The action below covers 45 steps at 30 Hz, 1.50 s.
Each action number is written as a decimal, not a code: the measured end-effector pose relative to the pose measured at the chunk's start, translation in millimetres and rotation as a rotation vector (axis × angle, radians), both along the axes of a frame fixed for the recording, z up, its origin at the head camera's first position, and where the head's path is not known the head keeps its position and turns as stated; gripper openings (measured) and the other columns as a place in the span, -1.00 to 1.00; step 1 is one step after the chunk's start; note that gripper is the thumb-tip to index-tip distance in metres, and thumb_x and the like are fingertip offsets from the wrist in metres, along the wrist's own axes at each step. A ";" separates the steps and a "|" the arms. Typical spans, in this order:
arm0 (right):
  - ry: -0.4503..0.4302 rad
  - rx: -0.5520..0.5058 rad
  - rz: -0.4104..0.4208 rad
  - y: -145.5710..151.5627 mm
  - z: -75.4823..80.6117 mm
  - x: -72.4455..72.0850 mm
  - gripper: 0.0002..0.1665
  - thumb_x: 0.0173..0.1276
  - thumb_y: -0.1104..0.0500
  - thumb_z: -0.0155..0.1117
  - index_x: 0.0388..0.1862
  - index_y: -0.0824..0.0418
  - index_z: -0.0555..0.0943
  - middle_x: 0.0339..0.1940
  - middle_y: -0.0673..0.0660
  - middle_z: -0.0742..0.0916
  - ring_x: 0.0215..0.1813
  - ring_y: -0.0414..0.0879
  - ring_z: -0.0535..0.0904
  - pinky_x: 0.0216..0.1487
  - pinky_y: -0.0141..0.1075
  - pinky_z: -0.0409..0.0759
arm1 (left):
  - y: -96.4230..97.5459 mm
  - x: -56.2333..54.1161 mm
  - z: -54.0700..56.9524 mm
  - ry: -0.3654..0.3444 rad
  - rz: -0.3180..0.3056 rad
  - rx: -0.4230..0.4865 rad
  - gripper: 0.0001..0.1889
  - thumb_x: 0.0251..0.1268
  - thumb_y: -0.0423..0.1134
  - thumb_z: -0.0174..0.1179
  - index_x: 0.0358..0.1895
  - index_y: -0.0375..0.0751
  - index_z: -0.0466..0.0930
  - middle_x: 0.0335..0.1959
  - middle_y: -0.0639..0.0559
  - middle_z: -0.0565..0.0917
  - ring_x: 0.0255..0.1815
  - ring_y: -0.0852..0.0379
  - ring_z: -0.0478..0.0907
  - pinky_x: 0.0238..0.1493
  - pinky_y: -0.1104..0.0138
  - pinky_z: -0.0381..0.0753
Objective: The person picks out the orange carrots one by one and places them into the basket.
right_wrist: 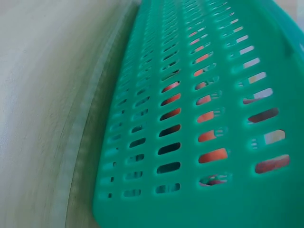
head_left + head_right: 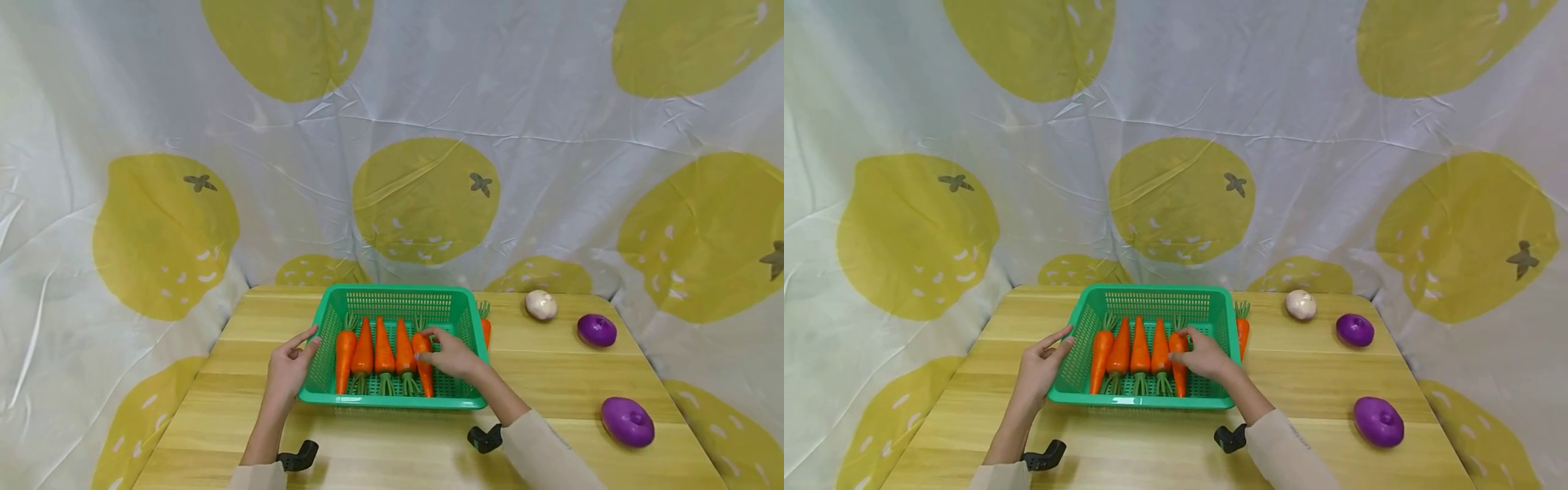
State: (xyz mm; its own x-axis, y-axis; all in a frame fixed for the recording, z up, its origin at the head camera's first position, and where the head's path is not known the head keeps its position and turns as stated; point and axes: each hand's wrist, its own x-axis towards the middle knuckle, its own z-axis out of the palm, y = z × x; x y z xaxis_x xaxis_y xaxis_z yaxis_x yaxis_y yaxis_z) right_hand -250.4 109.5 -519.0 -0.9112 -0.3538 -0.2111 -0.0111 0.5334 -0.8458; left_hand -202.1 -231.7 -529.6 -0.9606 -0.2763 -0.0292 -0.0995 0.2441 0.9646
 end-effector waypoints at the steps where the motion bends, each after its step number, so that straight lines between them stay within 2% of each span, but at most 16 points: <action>1: 0.005 -0.002 -0.003 0.9 1.0 0.8 -0.35 0.44 -0.02 0.39 0.44 0.08 0.46 0.48 0.33 0.48 0.46 0.35 0.42 0.25 0.22 0.56 | 0.4 -0.3 0.0 0.001 0.000 -0.005 -0.60 0.46 -0.01 0.30 0.32 0.19 0.65 -0.71 0.15 0.23 -0.79 0.24 0.10 -0.73 0.42 0.11; 7: 0.079 -0.067 -0.033 10.9 9.1 5.1 -0.46 0.48 0.02 0.36 0.37 0.09 0.53 0.46 0.24 0.54 0.46 0.31 0.47 0.26 0.17 0.59 | 1.4 -2.2 0.0 0.001 -0.007 -0.037 -0.59 0.46 0.00 0.31 0.32 0.19 0.65 -0.74 0.17 0.23 -0.80 0.23 0.07 -0.76 0.44 0.09; 12: 0.155 -0.174 -0.056 26.4 19.0 3.5 -0.57 0.51 0.03 0.33 0.30 0.05 0.57 0.38 0.16 0.60 0.38 0.22 0.56 0.25 0.08 0.62 | 1.0 -1.2 -0.3 -0.003 -0.006 -0.041 -0.59 0.46 0.00 0.30 0.33 0.20 0.64 -0.75 0.19 0.23 -0.80 0.24 0.08 -0.76 0.44 0.11; 17: 0.150 -0.274 -0.098 47.5 27.9 0.6 -0.55 0.57 0.06 0.25 0.34 0.16 0.54 0.32 0.24 0.61 0.21 0.10 0.68 0.26 0.06 0.63 | -1.2 2.2 -1.2 -0.012 0.002 -0.064 -0.60 0.47 0.02 0.29 0.32 0.25 0.65 -0.75 0.18 0.22 -0.80 0.23 0.08 -0.74 0.43 0.11; 20: 0.149 -0.306 -0.126 62.8 32.9 -1.2 -0.52 0.58 0.08 0.24 0.37 0.23 0.51 0.35 0.29 0.60 0.24 0.15 0.66 0.27 -0.01 0.65 | -2.4 4.0 -1.8 -0.026 0.003 -0.061 -0.60 0.47 0.01 0.29 0.32 0.25 0.64 -0.75 0.16 0.21 -0.80 0.22 0.07 -0.74 0.42 0.12; 24: 0.199 -0.306 -0.157 85.0 39.6 -5.9 -0.47 0.59 0.10 0.22 0.40 0.33 0.46 0.37 0.36 0.56 0.31 0.24 0.60 0.22 -0.09 0.68 | -2.1 3.1 -1.1 -0.015 -0.005 -0.056 -0.59 0.46 0.03 0.29 0.33 0.23 0.64 -0.74 0.17 0.22 -0.80 0.22 0.08 -0.74 0.42 0.12; 27: 0.217 -0.305 -0.175 99.3 41.5 -9.8 -0.46 0.60 0.11 0.21 0.40 0.38 0.45 0.36 0.41 0.55 0.28 0.25 0.61 0.22 -0.07 0.68 | -1.5 1.4 -0.3 -0.004 -0.011 -0.058 -0.58 0.46 0.05 0.29 0.33 0.23 0.64 -0.75 0.18 0.22 -0.80 0.23 0.08 -0.75 0.42 0.12; 33: 0.196 -0.319 -0.210 113.2 33.0 -13.0 -0.45 0.61 0.12 0.18 0.39 0.45 0.42 0.37 0.46 0.52 0.29 0.20 0.61 0.24 0.01 0.66 | -2.2 0.9 -0.3 -0.003 -0.012 -0.062 -0.59 0.47 0.02 0.29 0.34 0.22 0.63 -0.76 0.18 0.21 -0.81 0.23 0.07 -0.76 0.42 0.12; 37: 0.173 -0.330 -0.223 116.7 23.7 -12.7 -0.43 0.63 0.12 0.16 0.40 0.49 0.40 0.39 0.45 0.50 0.35 0.27 0.54 0.24 0.00 0.66 | -2.4 2.0 0.2 -0.005 -0.012 -0.054 -0.58 0.46 0.04 0.30 0.34 0.22 0.63 -0.76 0.19 0.20 -0.81 0.23 0.06 -0.77 0.42 0.12; 45: 0.208 -0.269 -0.243 122.8 7.1 -18.9 -0.40 0.67 0.00 0.07 0.44 0.41 0.41 0.38 0.43 0.53 0.35 0.36 0.52 0.23 0.07 0.65 | -0.4 0.4 1.6 0.000 -0.011 -0.058 -0.57 0.46 0.03 0.29 0.34 0.19 0.63 -0.76 0.19 0.19 -0.82 0.24 0.06 -0.77 0.42 0.12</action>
State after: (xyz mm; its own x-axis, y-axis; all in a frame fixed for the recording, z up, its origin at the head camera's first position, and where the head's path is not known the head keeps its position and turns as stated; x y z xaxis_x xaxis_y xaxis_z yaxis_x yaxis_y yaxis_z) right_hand -269.3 232.2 -511.9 -0.9885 -0.1405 0.0564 -0.0971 0.3021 -0.9483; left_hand -201.7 -232.2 -528.0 -0.9635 -0.2672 -0.0140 -0.0970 0.3003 0.9489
